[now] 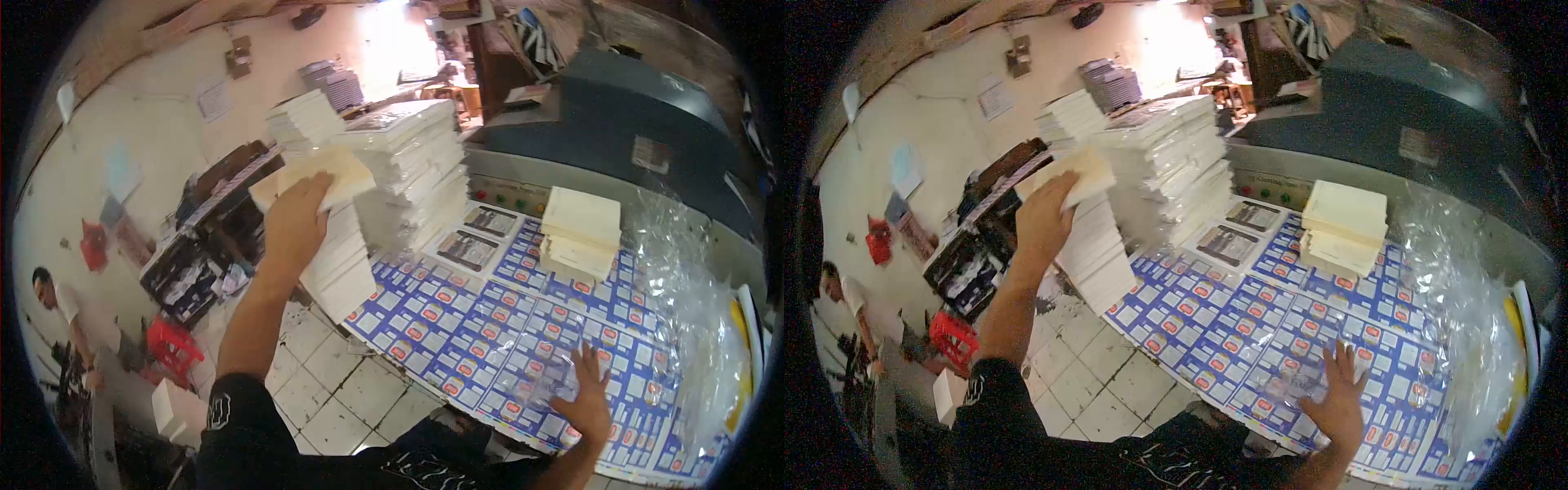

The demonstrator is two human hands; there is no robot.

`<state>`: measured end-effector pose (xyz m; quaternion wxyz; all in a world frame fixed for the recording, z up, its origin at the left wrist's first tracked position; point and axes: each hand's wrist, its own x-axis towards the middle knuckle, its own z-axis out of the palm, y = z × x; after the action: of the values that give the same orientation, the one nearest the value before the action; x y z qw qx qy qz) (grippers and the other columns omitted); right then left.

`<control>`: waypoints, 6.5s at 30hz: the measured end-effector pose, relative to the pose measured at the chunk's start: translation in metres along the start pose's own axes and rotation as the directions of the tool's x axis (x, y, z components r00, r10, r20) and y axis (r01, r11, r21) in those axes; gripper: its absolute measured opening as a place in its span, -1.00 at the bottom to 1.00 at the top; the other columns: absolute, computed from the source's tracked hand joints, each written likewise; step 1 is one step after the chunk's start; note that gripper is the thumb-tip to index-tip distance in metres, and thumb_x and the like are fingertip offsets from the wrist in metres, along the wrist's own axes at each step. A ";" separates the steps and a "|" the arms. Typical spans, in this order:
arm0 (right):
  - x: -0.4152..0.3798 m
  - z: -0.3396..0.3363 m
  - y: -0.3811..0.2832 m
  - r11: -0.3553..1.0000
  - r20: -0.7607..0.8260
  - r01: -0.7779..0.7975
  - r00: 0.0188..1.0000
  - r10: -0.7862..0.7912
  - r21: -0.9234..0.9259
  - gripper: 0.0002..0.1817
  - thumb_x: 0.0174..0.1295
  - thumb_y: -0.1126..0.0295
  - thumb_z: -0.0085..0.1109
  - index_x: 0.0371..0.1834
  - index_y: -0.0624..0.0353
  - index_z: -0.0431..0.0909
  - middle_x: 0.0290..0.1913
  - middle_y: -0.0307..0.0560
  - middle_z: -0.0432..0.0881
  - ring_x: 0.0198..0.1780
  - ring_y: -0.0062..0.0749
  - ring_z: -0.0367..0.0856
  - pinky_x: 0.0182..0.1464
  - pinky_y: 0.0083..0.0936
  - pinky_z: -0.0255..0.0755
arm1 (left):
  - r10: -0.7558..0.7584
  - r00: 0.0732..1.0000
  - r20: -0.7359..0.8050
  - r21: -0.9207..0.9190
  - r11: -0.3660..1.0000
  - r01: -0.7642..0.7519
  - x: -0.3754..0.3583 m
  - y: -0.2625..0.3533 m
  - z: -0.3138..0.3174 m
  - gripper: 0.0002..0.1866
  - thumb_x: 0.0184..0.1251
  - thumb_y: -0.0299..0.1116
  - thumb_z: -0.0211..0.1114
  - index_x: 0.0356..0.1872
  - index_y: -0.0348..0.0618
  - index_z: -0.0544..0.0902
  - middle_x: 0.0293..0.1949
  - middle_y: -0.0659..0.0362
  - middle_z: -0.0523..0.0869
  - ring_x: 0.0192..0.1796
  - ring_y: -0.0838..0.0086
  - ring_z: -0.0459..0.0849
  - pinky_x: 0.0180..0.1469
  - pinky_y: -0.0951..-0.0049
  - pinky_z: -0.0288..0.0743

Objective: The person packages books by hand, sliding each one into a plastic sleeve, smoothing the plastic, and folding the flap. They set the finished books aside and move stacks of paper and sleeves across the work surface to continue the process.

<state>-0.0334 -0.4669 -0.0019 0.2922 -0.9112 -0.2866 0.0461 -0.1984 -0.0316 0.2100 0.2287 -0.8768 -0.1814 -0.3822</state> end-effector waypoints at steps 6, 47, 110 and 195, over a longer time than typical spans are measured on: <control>-0.083 -0.025 -0.026 0.298 -0.210 0.156 0.965 0.160 0.942 0.29 -0.19 -0.28 0.50 0.51 0.27 0.06 0.48 0.14 0.22 0.33 -0.04 0.43 0.26 -0.19 0.34 | 0.444 0.881 -0.162 -0.575 0.684 -0.450 -0.091 0.146 0.014 -0.63 0.19 -0.40 0.31 0.06 0.04 0.65 0.17 0.02 0.64 0.22 0.00 0.58 0.22 0.11 0.48; -0.240 0.013 0.029 0.457 -0.112 -0.259 0.760 0.640 0.851 -0.29 0.18 0.44 0.30 0.40 0.27 0.24 0.07 0.07 0.61 0.08 -0.35 0.58 0.14 -0.44 0.44 | 0.627 0.764 0.154 -0.950 0.306 -0.059 -0.169 0.329 0.046 -0.48 0.26 -0.16 0.34 0.17 -0.21 0.52 0.04 -0.07 0.63 0.05 0.09 0.62 0.06 0.19 0.45; -0.137 0.081 0.006 0.079 -0.068 0.006 0.582 0.811 0.997 -0.58 0.38 0.48 0.07 0.23 0.41 0.25 0.09 0.12 0.56 0.04 -0.30 0.61 0.10 -0.41 0.51 | 0.419 0.681 0.600 -0.715 -0.099 0.692 -0.250 0.299 0.050 -0.51 0.28 -0.65 0.30 0.21 -0.40 0.35 -0.18 -0.01 0.73 -0.19 0.43 0.75 -0.11 0.47 0.64; -0.143 0.099 -0.028 0.439 0.459 -0.572 0.820 0.342 0.693 -0.38 0.31 0.34 0.25 0.38 0.32 0.25 0.19 0.09 0.54 0.18 -0.32 0.53 0.22 -0.37 0.43 | 0.612 0.037 0.790 -0.110 0.082 0.991 -0.287 0.172 0.049 -0.50 0.52 -0.34 0.09 0.37 -0.34 0.29 0.20 0.00 0.57 0.19 0.34 0.56 0.30 0.25 0.37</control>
<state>-0.1911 -0.4770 -0.0804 0.6103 -0.7038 -0.0080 0.3636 -0.2693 -0.1887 -0.0804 -0.6824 -0.6549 -0.2045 0.2520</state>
